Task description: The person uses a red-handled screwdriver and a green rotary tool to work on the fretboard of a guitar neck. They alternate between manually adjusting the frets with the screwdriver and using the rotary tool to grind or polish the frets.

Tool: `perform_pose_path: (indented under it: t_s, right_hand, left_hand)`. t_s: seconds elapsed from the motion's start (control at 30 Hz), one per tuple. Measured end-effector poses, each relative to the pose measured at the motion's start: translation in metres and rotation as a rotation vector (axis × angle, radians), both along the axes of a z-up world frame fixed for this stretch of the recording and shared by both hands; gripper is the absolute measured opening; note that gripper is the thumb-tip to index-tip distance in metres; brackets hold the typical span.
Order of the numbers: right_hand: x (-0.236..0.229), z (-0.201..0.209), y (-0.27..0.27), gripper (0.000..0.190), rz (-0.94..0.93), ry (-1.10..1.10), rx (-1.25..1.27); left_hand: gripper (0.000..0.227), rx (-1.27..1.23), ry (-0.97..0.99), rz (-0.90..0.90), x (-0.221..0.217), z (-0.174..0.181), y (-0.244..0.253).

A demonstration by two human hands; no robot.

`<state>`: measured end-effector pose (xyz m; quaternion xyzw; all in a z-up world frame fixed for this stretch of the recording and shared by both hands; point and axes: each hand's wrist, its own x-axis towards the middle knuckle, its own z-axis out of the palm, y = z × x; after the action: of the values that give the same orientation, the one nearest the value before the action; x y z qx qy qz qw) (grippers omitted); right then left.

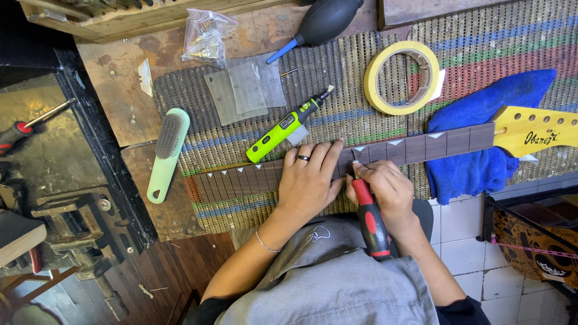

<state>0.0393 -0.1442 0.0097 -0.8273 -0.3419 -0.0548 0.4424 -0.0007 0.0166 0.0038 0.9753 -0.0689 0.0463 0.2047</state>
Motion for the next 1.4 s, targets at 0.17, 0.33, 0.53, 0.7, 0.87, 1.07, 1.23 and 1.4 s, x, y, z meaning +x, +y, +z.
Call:
perform_pose_path:
  t_s: [0.17,0.33,0.53,0.7,0.87,1.07,1.23,1.4]
  right_hand:
    - [-0.012,-0.001,-0.007,0.014,-0.043,0.023,-0.027]
    - [-0.015,0.002,-0.006,0.01,-0.045,0.014,-0.051]
    - [-0.016,0.008,-0.013,0.012,-0.095,0.212,-0.002]
    - [-0.019,0.009,-0.014,0.012,-0.078,0.197,-0.065]
    - [-0.008,0.017,-0.014,0.011,-0.033,0.263,-0.16]
    - [0.03,0.043,0.001,0.009,0.069,0.565,-0.272]
    - [0.052,0.059,0.025,0.004,0.021,0.838,-0.274]
    - [0.057,0.058,0.026,0.006,0.092,0.832,-0.382]
  left_hand:
    - [0.066,-0.012,-0.007,0.018,0.0,-0.005,-0.001]
    - [0.068,-0.023,-0.016,0.022,-0.001,-0.005,-0.001]
    - [0.06,-0.046,-0.03,0.04,0.0,-0.005,-0.001]
    - [0.06,-0.032,-0.038,0.029,-0.002,-0.006,-0.001]
    - [0.062,-0.03,-0.032,0.023,-0.001,-0.008,-0.001]
    - [0.068,-0.04,-0.008,0.025,-0.003,-0.013,-0.002]
    - [0.069,-0.044,-0.025,0.028,-0.004,-0.009,-0.001]
    - [0.064,-0.064,-0.046,0.025,-0.003,-0.008,-0.001]
